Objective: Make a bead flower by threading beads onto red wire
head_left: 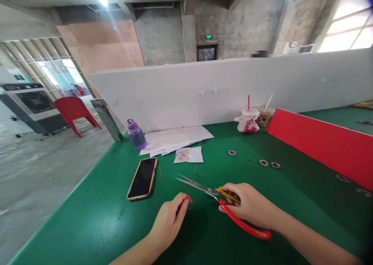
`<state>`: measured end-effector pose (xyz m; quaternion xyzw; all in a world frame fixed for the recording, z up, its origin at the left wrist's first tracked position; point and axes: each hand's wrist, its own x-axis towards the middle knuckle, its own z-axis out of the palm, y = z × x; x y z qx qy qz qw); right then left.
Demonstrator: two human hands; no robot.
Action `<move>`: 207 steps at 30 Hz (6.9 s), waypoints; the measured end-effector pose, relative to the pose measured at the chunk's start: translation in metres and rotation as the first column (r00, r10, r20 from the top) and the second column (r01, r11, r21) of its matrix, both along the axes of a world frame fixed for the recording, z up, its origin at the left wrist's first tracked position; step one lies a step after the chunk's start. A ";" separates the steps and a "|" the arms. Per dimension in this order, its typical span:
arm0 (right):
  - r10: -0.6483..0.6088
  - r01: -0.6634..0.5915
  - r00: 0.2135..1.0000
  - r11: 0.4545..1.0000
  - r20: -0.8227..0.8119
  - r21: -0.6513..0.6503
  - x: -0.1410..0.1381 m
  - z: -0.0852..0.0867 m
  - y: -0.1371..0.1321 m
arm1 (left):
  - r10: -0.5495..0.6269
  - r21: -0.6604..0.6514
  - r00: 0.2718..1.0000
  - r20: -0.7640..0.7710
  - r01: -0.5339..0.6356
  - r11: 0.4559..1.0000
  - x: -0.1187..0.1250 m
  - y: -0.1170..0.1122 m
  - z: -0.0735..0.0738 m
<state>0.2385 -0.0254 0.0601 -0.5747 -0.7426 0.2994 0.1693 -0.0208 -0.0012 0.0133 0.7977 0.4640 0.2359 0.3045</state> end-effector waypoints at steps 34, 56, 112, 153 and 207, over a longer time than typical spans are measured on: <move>0.010 -0.011 0.999 1.000 0.049 0.016 0.000 -0.001 0.003 | 0.036 0.022 0.996 0.087 -0.038 0.999 -0.001 0.005 -0.004; -0.043 0.043 0.999 0.999 0.008 -0.022 -0.001 0.000 0.003 | 0.076 -0.003 0.997 0.030 -0.076 0.997 0.000 0.005 -0.004; -0.454 -0.126 0.778 0.564 -0.435 -0.816 -0.023 -0.028 -0.002 | 0.239 -0.205 0.955 0.175 -0.202 0.958 -0.002 0.008 0.024; -0.395 0.295 0.681 0.919 0.617 0.262 0.033 -0.028 0.037 | 0.294 -0.062 0.906 0.303 -0.289 0.955 -0.015 0.014 -0.001; 0.088 0.188 0.811 0.897 -0.579 0.400 -0.073 0.077 0.103 | 0.345 -0.215 0.538 0.769 -0.291 0.932 -0.020 0.021 0.031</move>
